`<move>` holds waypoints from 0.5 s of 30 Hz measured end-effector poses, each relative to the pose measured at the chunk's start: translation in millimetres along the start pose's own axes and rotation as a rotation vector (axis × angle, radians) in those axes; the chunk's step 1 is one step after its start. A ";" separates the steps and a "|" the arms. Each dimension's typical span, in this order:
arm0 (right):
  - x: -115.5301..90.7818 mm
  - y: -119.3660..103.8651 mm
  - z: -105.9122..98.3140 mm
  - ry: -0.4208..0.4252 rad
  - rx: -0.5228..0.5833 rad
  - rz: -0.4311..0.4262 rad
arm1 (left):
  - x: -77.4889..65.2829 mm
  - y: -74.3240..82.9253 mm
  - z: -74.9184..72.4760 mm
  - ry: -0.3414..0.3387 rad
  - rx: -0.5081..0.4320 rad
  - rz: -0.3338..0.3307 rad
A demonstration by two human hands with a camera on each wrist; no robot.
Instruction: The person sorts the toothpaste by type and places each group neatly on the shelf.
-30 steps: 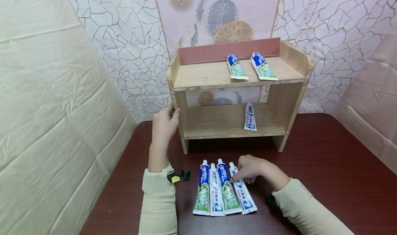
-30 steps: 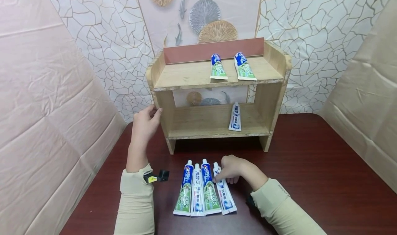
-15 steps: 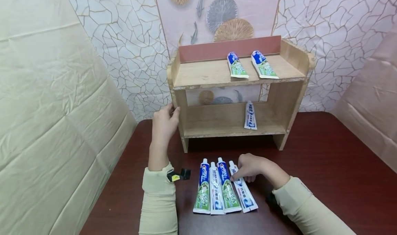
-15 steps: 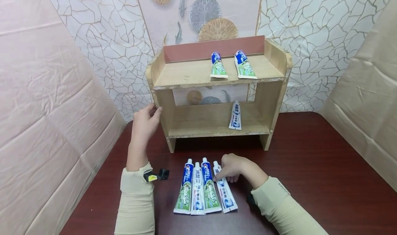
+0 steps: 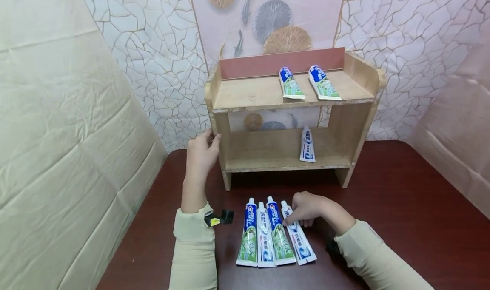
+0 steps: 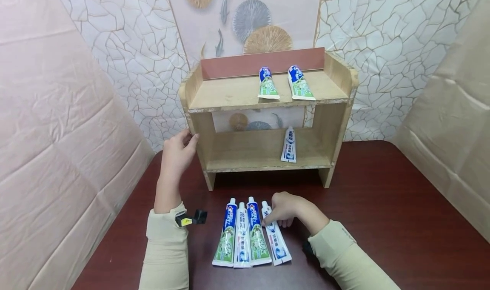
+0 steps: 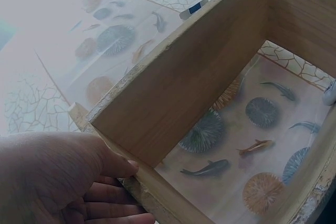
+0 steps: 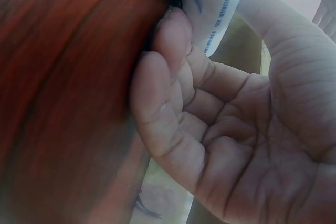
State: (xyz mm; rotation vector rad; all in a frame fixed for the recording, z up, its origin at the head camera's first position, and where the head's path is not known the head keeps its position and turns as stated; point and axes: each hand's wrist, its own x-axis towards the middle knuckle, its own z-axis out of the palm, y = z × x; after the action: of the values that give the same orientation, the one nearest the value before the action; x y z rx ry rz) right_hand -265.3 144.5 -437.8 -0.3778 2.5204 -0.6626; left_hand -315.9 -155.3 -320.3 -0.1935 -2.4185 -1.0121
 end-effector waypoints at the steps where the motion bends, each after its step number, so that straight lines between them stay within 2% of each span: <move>1: 0.1 0.4 1.0 -0.004 0.000 0.001 | -0.8 -0.7 0.3 -0.004 -0.002 -0.007; 15: 1.5 -2.4 4.1 0.034 0.005 0.013 | -0.7 -2.4 1.8 0.010 0.002 -0.005</move>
State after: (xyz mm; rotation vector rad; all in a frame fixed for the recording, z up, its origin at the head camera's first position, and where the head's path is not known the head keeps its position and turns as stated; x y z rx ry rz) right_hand -264.0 140.4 -440.2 -0.3505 2.5505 -0.6750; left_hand -316.7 -155.8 -323.2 -0.1821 -2.4124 -1.0101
